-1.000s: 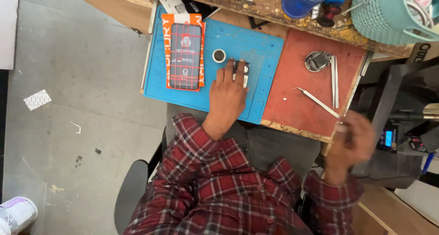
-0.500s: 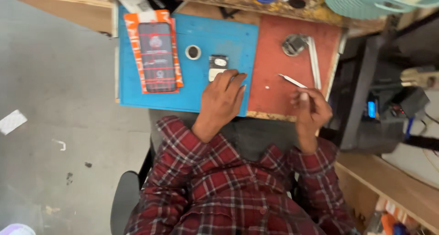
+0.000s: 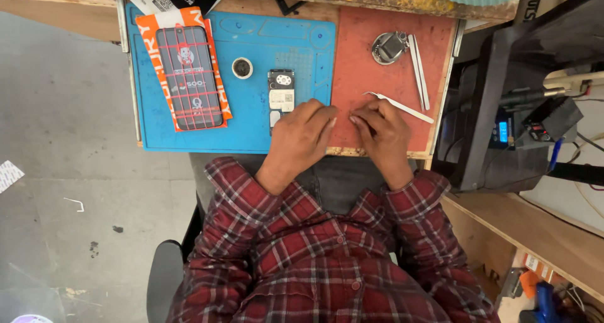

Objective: The person uses a blue-handled screwdriver to work on a small electronic component on a blue mat. They then handle a small white piece, possibly a connector or adhesive, and continue manipulating the component with the screwdriver and tweezers.

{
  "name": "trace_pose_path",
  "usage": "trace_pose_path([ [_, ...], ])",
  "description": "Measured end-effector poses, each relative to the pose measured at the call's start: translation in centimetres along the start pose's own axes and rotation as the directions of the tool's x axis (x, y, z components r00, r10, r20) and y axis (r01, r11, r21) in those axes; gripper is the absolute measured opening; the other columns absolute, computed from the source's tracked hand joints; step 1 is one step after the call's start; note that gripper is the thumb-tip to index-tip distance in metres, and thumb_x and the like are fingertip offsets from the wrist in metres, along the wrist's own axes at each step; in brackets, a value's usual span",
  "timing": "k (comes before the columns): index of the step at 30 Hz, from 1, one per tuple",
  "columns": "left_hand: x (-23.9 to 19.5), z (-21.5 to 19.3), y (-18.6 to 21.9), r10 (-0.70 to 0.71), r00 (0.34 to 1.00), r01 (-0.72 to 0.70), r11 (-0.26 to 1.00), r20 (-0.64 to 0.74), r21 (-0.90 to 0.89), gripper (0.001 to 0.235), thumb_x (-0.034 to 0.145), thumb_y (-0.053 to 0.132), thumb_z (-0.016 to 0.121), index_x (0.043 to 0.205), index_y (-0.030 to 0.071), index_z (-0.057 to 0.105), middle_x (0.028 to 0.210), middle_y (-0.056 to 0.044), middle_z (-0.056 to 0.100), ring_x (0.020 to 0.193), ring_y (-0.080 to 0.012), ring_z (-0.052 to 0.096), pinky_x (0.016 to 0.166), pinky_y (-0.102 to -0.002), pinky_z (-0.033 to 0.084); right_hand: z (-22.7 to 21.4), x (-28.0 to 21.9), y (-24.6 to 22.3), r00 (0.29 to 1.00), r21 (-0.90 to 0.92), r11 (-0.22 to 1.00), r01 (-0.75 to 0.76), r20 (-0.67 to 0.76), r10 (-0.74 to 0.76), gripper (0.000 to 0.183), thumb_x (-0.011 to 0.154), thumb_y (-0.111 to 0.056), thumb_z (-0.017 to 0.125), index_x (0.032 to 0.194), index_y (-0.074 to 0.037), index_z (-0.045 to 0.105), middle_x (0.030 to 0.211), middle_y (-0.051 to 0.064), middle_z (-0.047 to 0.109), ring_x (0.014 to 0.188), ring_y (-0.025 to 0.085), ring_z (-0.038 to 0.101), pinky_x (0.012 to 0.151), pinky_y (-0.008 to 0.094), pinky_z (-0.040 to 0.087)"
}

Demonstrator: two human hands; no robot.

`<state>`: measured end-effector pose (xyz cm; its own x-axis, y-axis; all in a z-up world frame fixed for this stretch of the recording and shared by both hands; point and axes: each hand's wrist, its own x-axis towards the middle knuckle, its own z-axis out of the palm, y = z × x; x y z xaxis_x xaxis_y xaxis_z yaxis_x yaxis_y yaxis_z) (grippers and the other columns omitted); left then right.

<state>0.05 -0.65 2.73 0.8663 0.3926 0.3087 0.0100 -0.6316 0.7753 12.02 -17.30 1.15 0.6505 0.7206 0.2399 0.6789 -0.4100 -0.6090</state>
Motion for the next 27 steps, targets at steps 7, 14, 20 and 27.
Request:
trace_pose_path([
  [7, 4.5, -3.5, 4.1, 0.259, 0.965, -0.247, 0.950, 0.039, -0.193, 0.023, 0.098, 0.016, 0.076, 0.119, 0.011, 0.070, 0.110, -0.004, 0.066, 0.099, -0.0233, 0.069, 0.080, -0.036, 0.058, -3.1, 0.7, -0.7, 0.959, 0.710, 0.658, -0.252, 0.091, 0.270, 0.009, 0.098, 0.010, 0.069, 0.105, 0.006, 0.072, 0.103, 0.007, 0.068, 0.077, 0.006, 0.057, 0.063, 0.020, 0.043],
  [14, 6.9, -5.5, 7.1, 0.411, 0.908, -0.288, 0.756, 0.084, -0.588, 0.021, 0.095, 0.011, 0.081, 0.114, 0.015, 0.076, 0.114, 0.001, 0.069, 0.094, -0.0152, 0.070, 0.076, -0.028, 0.058, -8.0, -0.3, -5.5, 0.933, 0.889, 0.412, -0.199, 0.044, 0.357, 0.002, 0.099, 0.007, 0.068, 0.098, 0.008, 0.069, 0.101, 0.011, 0.070, 0.072, 0.008, 0.058, 0.057, 0.020, 0.042],
  [20, 5.7, -3.8, 6.4, 0.385, 0.923, -0.291, 0.662, -0.020, -0.690, 0.024, 0.089, 0.002, 0.085, 0.110, 0.010, 0.077, 0.103, -0.002, 0.071, 0.089, -0.0142, 0.072, 0.070, -0.024, 0.060, -8.8, -1.2, -7.0, 0.959, 0.863, 0.465, -0.199, 0.075, 0.272, 0.017, 0.102, -0.008, 0.075, 0.099, 0.009, 0.071, 0.094, 0.011, 0.068, 0.070, 0.009, 0.057, 0.058, 0.022, 0.044],
  [27, 5.4, -3.3, 6.3, 0.330, 0.944, -0.231, 0.635, -0.011, -0.737, 0.021, 0.089, -0.001, 0.083, 0.107, 0.008, 0.077, 0.102, -0.004, 0.072, 0.086, -0.0141, 0.073, 0.071, -0.024, 0.061, -9.4, -1.0, -7.5, 0.959, 0.876, 0.444, -0.190, 0.068, 0.275, 0.022, 0.102, -0.012, 0.073, 0.100, 0.009, 0.072, 0.097, 0.014, 0.068, 0.071, 0.011, 0.059, 0.060, 0.023, 0.047],
])
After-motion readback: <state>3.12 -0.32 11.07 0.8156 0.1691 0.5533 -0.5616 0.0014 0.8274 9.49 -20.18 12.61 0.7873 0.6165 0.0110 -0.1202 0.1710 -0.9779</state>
